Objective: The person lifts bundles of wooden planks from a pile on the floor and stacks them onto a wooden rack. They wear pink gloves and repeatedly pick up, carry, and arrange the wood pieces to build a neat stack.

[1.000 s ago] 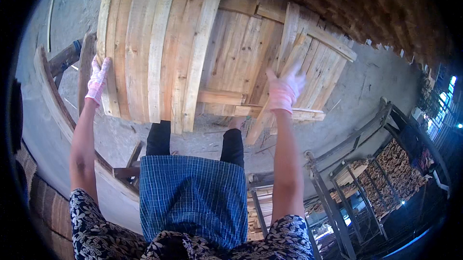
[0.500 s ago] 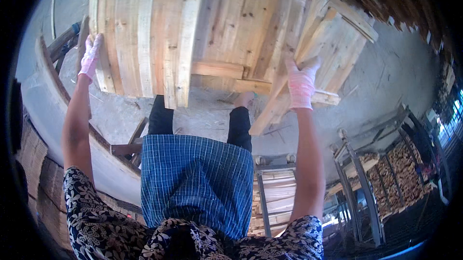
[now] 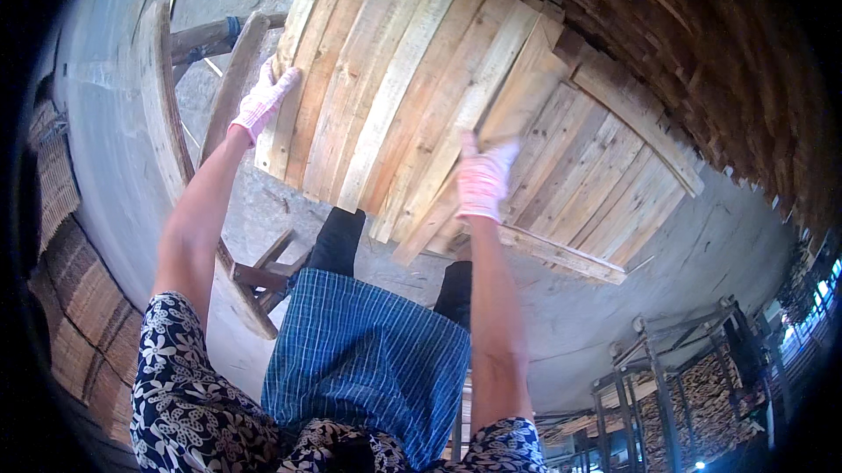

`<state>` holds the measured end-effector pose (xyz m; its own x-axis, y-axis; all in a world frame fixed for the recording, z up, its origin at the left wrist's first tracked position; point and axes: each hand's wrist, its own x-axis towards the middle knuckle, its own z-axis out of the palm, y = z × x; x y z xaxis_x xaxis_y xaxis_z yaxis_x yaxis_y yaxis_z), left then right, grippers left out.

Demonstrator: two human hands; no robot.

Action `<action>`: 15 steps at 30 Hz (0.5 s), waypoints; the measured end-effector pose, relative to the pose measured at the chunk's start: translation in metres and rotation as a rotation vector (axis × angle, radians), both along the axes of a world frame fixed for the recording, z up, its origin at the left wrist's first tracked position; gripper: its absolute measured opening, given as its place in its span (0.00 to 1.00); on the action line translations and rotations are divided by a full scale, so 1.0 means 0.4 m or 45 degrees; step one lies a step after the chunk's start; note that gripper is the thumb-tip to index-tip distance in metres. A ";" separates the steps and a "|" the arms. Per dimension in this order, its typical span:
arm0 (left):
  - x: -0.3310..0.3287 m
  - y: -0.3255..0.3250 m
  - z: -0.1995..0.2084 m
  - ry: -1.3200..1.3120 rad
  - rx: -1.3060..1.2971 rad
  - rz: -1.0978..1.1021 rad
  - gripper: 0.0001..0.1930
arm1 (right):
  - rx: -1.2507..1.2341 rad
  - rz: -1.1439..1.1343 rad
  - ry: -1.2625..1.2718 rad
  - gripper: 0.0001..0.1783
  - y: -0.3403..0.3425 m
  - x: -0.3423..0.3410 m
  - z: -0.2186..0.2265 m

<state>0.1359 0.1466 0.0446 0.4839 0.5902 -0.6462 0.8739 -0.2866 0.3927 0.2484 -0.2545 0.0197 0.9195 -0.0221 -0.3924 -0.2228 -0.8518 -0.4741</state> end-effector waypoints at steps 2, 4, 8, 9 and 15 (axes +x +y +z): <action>0.011 -0.010 0.033 0.039 -0.081 0.040 0.52 | -0.007 0.004 0.079 0.57 0.035 -0.027 0.005; -0.004 -0.003 0.029 0.061 -0.133 0.086 0.51 | 0.007 0.006 0.294 0.57 0.009 0.016 0.035; -0.041 -0.002 0.015 -0.063 -0.038 0.034 0.50 | -0.300 0.157 0.328 0.56 -0.066 0.145 0.111; -0.042 0.003 0.005 -0.039 -0.054 0.044 0.50 | -0.472 0.464 0.296 0.52 -0.097 0.187 0.091; -0.015 -0.018 0.003 0.003 -0.225 0.188 0.47 | 0.114 -0.201 0.096 0.37 -0.018 0.228 -0.066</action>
<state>0.1299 0.1393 0.0460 0.3990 0.5323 -0.7466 0.9022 -0.0824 0.4234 0.3395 -0.2616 -0.0067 0.8751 -0.1259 -0.4673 -0.3884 -0.7586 -0.5231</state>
